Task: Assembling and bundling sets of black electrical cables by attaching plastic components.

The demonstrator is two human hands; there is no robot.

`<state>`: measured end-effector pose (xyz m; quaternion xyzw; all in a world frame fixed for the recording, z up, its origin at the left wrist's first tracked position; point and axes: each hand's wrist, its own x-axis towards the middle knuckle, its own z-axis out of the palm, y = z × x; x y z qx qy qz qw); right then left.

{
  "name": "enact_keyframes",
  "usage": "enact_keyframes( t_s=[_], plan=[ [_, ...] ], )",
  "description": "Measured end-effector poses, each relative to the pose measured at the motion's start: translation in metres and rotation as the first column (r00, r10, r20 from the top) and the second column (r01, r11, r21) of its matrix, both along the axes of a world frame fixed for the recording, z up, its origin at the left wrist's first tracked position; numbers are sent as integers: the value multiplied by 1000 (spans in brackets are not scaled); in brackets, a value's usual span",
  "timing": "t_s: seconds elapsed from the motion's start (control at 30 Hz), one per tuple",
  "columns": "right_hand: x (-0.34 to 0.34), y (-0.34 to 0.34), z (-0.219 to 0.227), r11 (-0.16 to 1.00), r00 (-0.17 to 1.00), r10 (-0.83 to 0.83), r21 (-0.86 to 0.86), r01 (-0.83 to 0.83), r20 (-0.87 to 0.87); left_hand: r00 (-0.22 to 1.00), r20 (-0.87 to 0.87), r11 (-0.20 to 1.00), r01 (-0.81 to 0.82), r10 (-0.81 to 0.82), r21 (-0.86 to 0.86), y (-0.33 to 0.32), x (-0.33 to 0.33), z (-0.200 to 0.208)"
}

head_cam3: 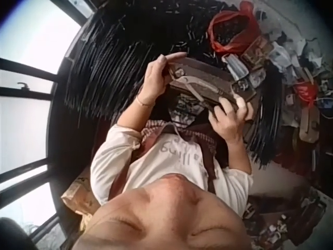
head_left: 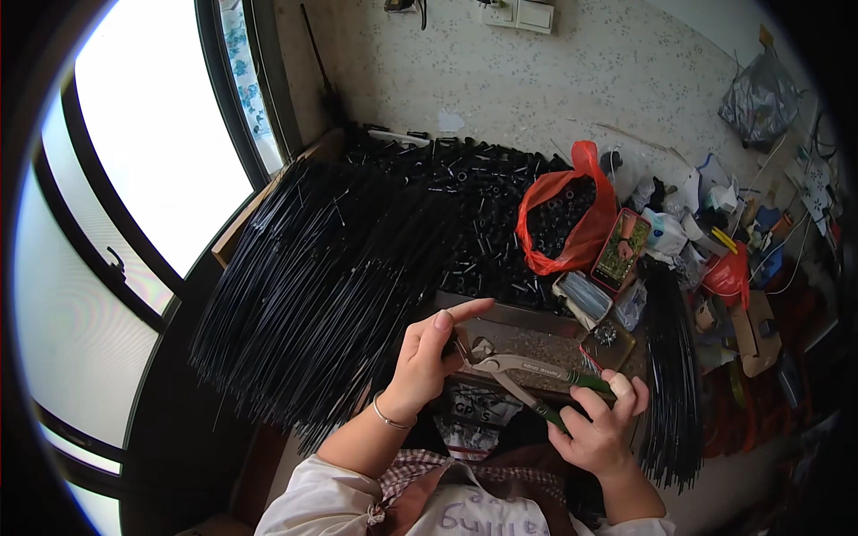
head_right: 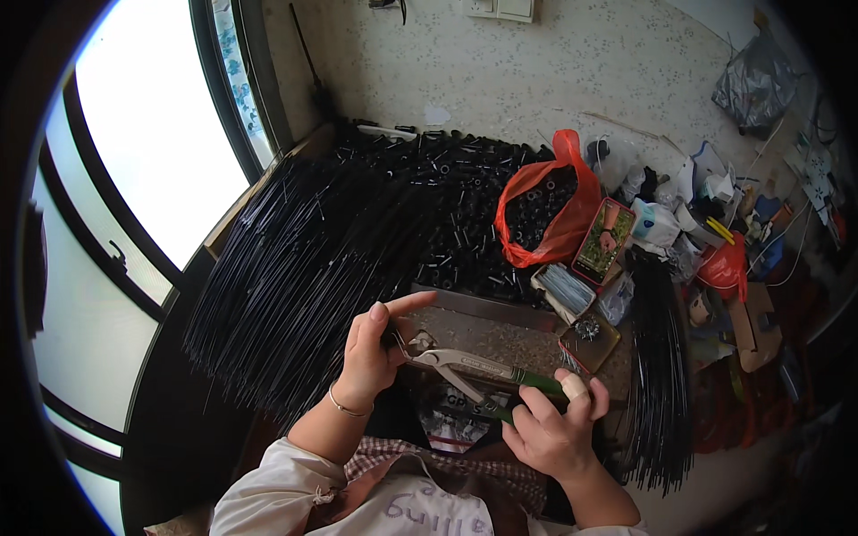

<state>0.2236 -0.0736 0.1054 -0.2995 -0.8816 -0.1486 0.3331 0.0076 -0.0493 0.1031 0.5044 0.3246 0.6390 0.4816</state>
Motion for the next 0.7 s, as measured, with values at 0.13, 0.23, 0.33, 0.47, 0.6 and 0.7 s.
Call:
enact_keyframes(
  t_s=[0.13,0.23,0.33,0.47,0.6,0.7],
  plan=[
    [8,-1,10,968,990,-67,248,35,123,998,64,1000,13,-13,-8,-9,4,5],
    [12,5,8,950,986,-69,312,20,150,997,82,1000,7,-5,-22,-13,6,5],
    [13,2,9,943,986,-81,333,27,149,998,61,1000,13,-12,-11,-11,7,3],
    [11,1,24,995,995,92,34,-92,26,998,44,997,-57,54,56,-14,6,5],
    [-1,-6,3,30,699,-84,-703,-711,-711,978,-11,941,-198,209,274,-14,5,5],
    [-5,-19,-36,-536,507,-483,-216,-816,-714,990,-44,958,-117,132,262,-11,11,5]
  ],
)
